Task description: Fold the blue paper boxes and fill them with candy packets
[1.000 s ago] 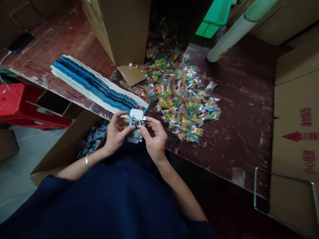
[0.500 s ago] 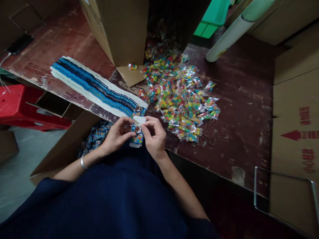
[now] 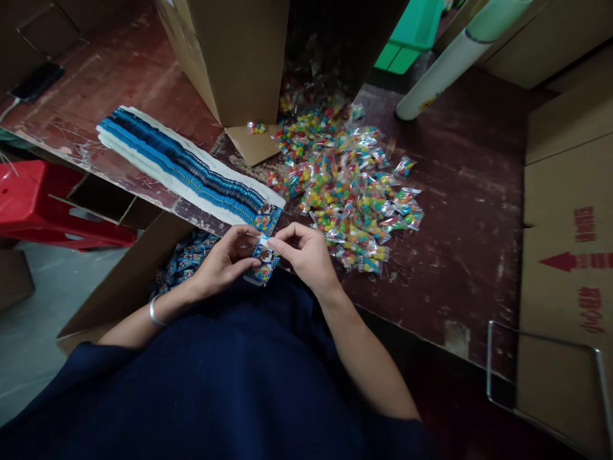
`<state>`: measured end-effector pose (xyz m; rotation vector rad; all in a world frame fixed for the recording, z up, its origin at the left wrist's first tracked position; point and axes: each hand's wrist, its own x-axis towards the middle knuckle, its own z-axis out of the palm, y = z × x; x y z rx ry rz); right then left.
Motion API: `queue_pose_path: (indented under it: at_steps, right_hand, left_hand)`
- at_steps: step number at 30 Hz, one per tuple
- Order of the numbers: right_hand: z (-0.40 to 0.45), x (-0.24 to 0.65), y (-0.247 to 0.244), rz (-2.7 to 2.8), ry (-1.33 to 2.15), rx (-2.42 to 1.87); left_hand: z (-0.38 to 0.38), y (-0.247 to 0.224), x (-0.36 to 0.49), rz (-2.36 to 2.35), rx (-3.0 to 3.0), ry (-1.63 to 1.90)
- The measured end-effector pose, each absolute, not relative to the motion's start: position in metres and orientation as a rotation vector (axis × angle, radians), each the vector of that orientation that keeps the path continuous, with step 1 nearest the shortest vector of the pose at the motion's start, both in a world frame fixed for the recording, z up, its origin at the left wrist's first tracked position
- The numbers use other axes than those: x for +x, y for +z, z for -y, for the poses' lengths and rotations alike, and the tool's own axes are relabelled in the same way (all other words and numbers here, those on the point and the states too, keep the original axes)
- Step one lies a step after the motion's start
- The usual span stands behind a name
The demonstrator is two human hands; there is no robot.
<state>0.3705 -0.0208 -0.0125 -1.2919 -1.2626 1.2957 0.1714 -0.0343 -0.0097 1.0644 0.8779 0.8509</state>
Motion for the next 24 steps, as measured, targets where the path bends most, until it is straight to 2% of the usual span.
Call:
queue_pose_path:
  at_steps: [4, 14, 20, 24]
  right_hand:
    - [0.017, 0.373, -0.013, 1.278, 1.296, -1.309]
    - [0.042, 0.376, -0.011, 1.651, 0.96, -1.223]
    - [0.026, 0.435, -0.037, 1.946, 0.095, -1.645]
    - [0.013, 0.458, -0.05, 2.015, -0.067, -1.628]
  left_hand:
    - [0.034, -0.009, 0.172, -0.86, 1.085, 0.844]
    - [0.043, -0.025, 0.172, -0.911, 0.986, 0.805]
    - [0.029, -0.032, 0.133, -0.958, 1.151, 0.489]
    - [0.009, -0.012, 0.1, -0.901, 1.53, 0.18]
